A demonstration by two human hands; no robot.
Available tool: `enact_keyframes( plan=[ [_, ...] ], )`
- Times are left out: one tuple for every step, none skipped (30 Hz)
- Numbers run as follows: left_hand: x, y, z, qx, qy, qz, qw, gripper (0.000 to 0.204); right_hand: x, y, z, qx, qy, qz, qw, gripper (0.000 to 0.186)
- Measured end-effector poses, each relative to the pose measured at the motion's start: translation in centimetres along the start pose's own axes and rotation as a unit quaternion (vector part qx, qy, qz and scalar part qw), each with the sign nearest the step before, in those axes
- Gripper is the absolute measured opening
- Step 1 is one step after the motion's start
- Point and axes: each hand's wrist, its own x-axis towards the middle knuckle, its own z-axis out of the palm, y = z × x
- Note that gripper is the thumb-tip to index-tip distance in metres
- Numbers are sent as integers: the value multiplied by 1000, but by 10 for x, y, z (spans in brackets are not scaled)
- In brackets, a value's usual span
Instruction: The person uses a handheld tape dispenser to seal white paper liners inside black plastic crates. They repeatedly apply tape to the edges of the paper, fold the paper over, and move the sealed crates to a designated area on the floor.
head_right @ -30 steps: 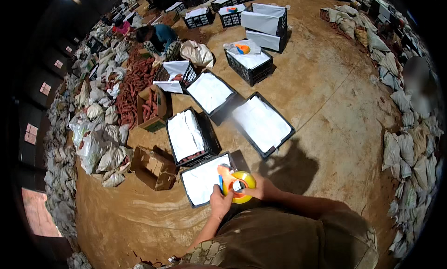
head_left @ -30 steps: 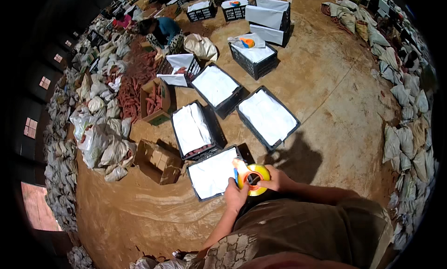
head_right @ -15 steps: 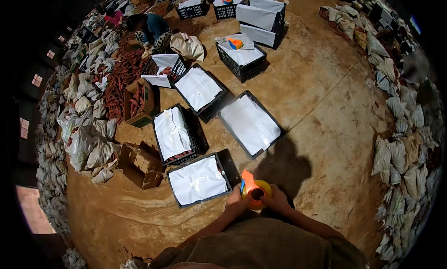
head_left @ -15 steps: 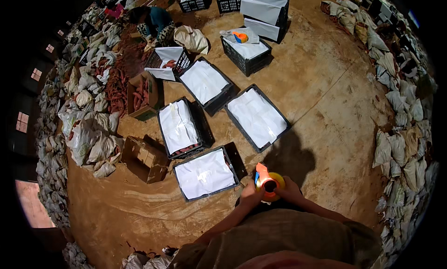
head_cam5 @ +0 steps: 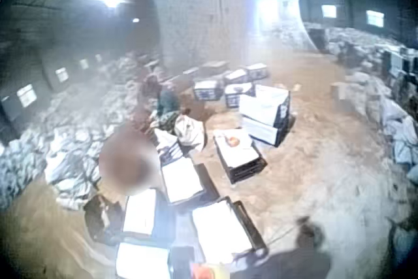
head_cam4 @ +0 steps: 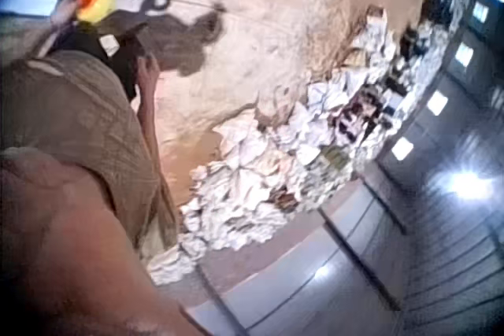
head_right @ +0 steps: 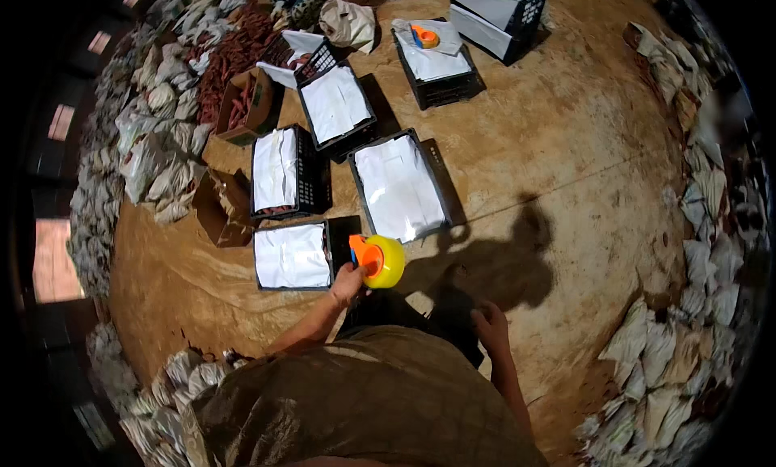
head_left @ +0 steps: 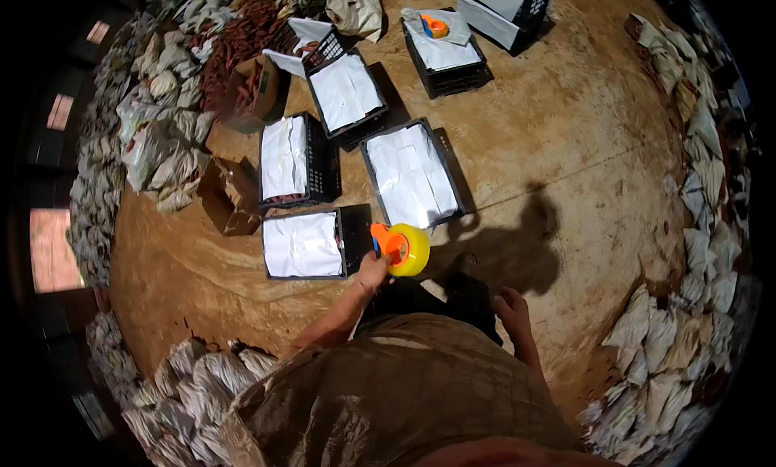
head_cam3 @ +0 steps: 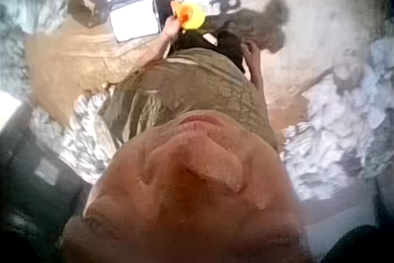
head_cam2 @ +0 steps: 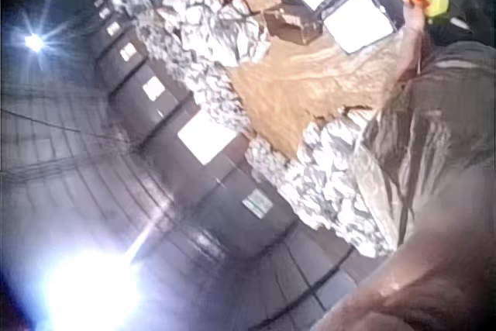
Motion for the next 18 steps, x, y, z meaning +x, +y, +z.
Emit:
enact_keyframes(
  plan=[
    [9, 7, -2, 30, -3, -8, 1000, 34, 10, 22, -31, -28, 7, -13, 999, 46],
    [18, 7, -1, 39, 35, -1, 999, 35, 11, 25, -53, -39, 16, 39, 998, 47],
    [24, 11, 5, 50, 65, 6, 997, 36, 12, 25, -72, -46, 38, 38, 998, 46],
    [21, 29, 12, 47, 57, -12, 997, 42, 12, 29, -90, -51, 63, 38, 996, 46],
    [30, 34, 20, 52, 69, -2, 996, 39, 13, 30, -107, -56, 88, 37, 994, 45],
    [37, 39, 26, 44, 53, -11, 998, 37, 16, 32, -118, -39, 93, 45, 994, 44],
    [41, 56, 36, 33, 37, -18, 999, 36, 22, 27, -127, -24, 97, 51, 994, 44],
    [46, 73, 54, 52, 63, -35, 996, 32, 29, 29, -133, -8, 114, 71, 991, 44],
    [63, 71, 68, 31, 106, 12, 994, 35, 37, 27, -135, 14, 127, 86, 988, 43],
    [93, 65, 69, 30, 76, -1, 997, 40, 43, 32, -138, 12, 106, 89, 990, 44],
    [127, 60, 69, 29, 46, -15, 998, 46, 52, 33, -142, 11, 86, 95, 992, 45],
    [160, 54, 83, 28, 91, 68, 993, 43, 54, 19, -140, -23, 80, 83, 993, 45],
    [172, 87, 113, 34, 98, 21, 994, 43, 57, 4, -146, -58, 89, 73, 992, 44],
    [189, 106, 128, 5, 106, 29, 994, 42, 69, 1, -154, -109, 82, 59, 989, 44],
    [211, 122, 141, -22, 114, 37, 993, 40, 75, -4, -162, -81, 92, 39, 992, 44],
    [250, 128, 143, -10, 107, 36, 993, 40, 90, -13, -172, -102, 102, 67, 987, 44],
    [291, 131, 143, 2, 103, 33, 994, 40, 105, -21, -184, -123, 109, 97, 982, 45],
    [325, 148, 156, -19, 122, 32, 992, 39, 120, -33, -195, -102, 135, 109, 979, 45]
  ],
)
